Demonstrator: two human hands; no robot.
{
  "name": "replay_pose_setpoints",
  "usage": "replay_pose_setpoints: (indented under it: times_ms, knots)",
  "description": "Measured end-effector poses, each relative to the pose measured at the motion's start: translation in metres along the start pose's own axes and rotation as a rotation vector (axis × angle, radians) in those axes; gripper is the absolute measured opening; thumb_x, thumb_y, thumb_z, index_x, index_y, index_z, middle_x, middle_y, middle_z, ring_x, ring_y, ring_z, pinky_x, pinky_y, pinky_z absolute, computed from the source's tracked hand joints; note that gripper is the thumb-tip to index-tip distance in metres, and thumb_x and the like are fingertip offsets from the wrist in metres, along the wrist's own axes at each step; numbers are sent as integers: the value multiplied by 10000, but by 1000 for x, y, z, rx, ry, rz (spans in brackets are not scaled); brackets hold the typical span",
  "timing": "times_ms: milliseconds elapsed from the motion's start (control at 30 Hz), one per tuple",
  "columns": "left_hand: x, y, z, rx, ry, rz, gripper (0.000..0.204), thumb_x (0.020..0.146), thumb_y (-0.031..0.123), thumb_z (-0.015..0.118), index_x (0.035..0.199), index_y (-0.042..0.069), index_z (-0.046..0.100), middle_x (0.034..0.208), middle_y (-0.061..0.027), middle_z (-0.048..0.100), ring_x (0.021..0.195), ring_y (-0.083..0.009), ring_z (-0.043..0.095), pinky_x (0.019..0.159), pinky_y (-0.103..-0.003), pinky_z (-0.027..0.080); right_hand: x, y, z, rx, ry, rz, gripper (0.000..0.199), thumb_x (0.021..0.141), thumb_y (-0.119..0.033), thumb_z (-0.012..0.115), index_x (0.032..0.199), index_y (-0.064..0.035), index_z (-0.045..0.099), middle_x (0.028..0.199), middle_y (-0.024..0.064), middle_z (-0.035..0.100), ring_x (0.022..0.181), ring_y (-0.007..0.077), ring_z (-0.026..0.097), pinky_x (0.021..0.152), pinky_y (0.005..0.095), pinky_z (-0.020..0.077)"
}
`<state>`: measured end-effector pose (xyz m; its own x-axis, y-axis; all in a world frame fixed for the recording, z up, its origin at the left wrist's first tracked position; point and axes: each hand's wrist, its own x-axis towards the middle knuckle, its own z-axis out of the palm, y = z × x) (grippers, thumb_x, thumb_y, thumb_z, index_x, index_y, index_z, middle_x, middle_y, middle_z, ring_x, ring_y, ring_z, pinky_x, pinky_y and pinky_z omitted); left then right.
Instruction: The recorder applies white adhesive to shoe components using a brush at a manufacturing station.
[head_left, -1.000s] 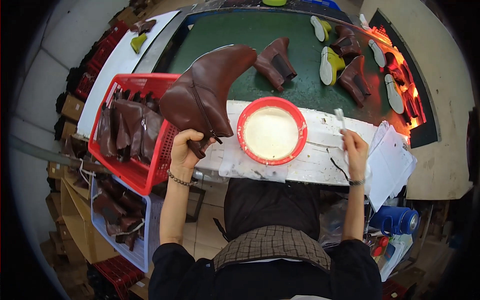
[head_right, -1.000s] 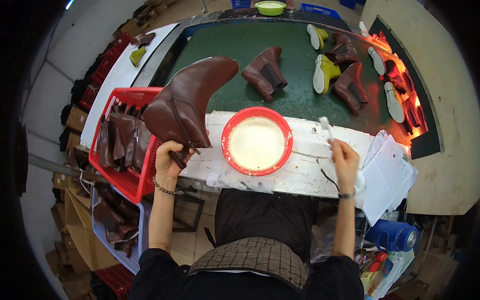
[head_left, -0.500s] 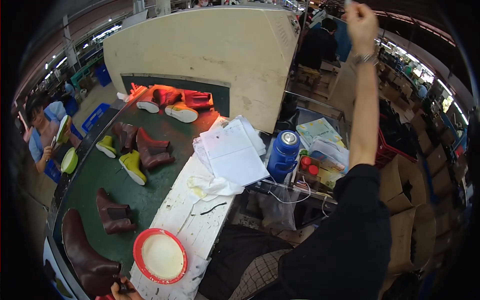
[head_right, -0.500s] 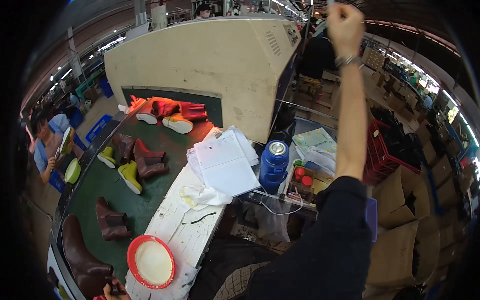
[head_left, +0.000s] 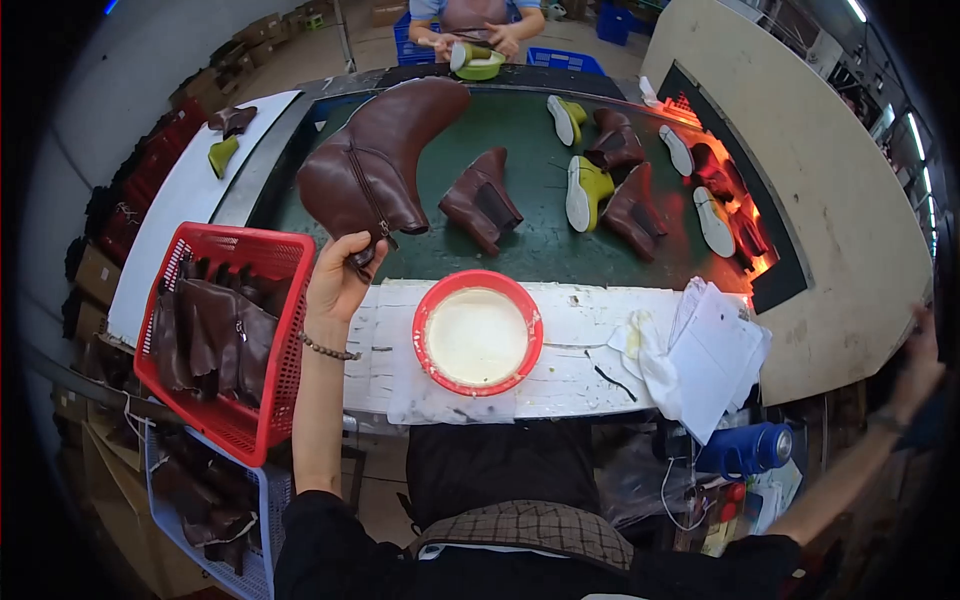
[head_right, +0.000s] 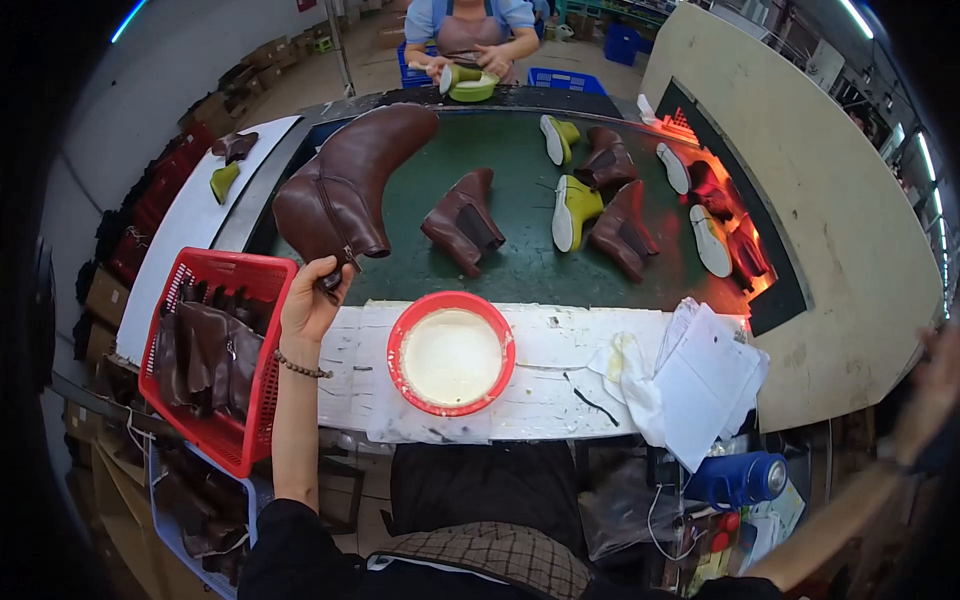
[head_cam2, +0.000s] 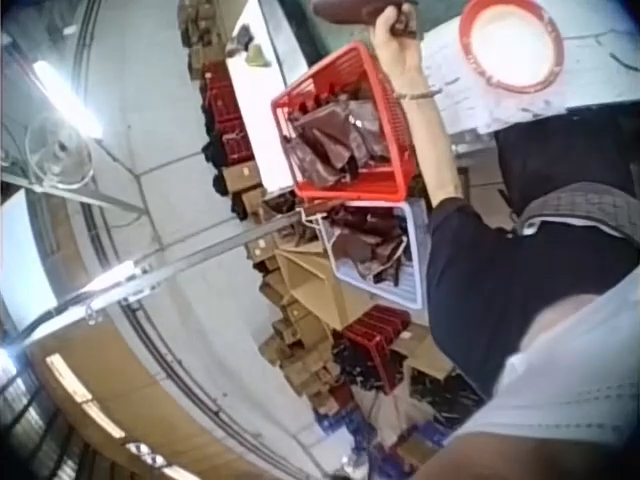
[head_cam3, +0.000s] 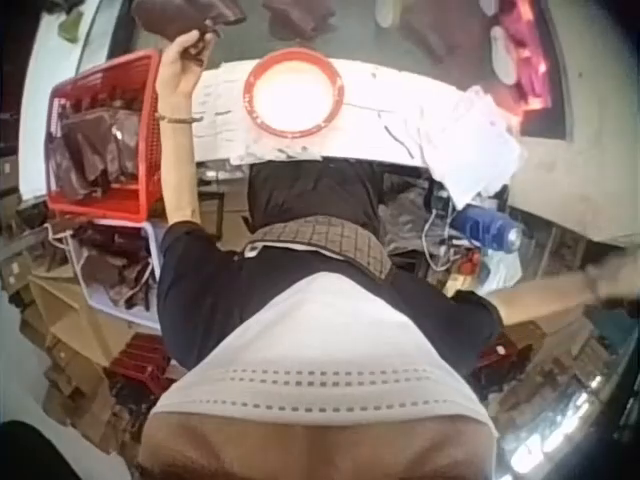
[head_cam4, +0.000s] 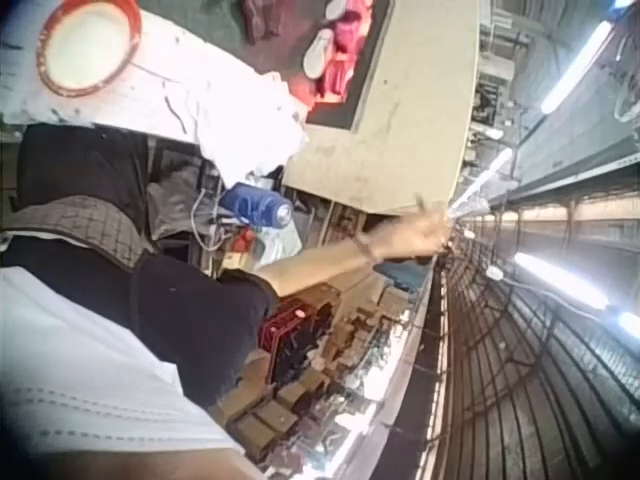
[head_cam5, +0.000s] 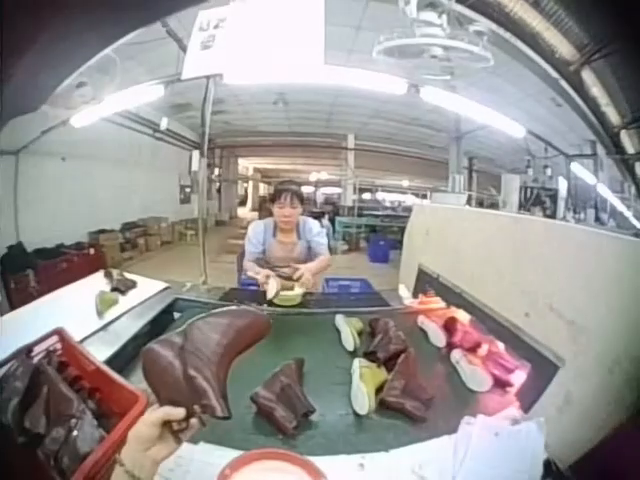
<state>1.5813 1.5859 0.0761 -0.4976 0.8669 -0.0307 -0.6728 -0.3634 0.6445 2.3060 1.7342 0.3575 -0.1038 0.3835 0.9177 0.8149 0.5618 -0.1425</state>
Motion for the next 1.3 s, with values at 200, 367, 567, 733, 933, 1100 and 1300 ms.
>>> replay_pose_setpoints:
  times_ms: [200, 367, 567, 733, 933, 1100, 1300]
  knots:
    - [26, 11, 1, 25, 53, -10, 95, 914, -41, 658, 1007, -37, 674, 1054, -137, 708, 965, -239, 701, 898, -360, 628, -252, -143, 313, 1001, -631, 903, 298, 1069, -310, 522, 1171, -32, 549, 801, 91, 654, 573, 141, 660, 461, 256, 516]
    - [111, -16, 22, 94, 52, -98, 36, 915, -43, 658, 933, -65, 678, 1009, -173, 704, 922, -277, 709, 863, -349, 636, -329, -200, 417, 1110, -555, 1155, 239, 1068, -231, 541, 1163, -12, 552, 703, 47, 605, 496, 106, 590, 394, 247, 456]
    - [234, -38, 36, 323, 103, -209, 97, 893, -44, 664, 981, -55, 624, 962, -171, 685, 760, -267, 710, 679, -309, 651, -326, -220, 428, 948, -464, 1056, 176, 1045, -164, 576, 1127, -7, 573, 635, 8, 577, 477, 53, 518, 400, 233, 409]
    - [341, -91, 40, 444, 183, -165, 214, 833, -79, 672, 999, 16, 575, 919, -108, 649, 715, -220, 689, 558, -310, 630, -322, -225, 430, 924, -462, 1081, 162, 1034, -142, 590, 1125, -8, 576, 629, 4, 574, 479, 49, 507, 413, 238, 407]
    - [415, -116, -5, 1590, 101, 1098, 694, 759, -62, 634, 1414, 159, 566, 974, -156, 693, 871, -337, 693, 763, -449, 572, -320, -238, 428, 963, -497, 1042, 145, 1043, -126, 558, 1131, -10, 552, 649, -4, 565, 480, 38, 494, 405, 218, 409]
    - [380, -143, 18, 2012, -45, 625, 1009, 771, 99, 809, 1604, 287, 271, 1235, -220, 581, 1151, -445, 569, 1049, -472, 473, -328, -223, 419, 908, -465, 1071, 117, 1047, -120, 545, 1097, -13, 548, 639, -5, 563, 463, 39, 485, 391, 218, 403]
    - [265, -57, 128, 1730, -637, 642, 1052, 813, 95, 731, 1631, 253, 89, 1077, -299, 687, 987, -461, 677, 853, -532, 547, -336, -228, 434, 931, -496, 997, 148, 1044, -153, 568, 1083, -10, 565, 614, -6, 561, 463, 44, 494, 408, 236, 395]
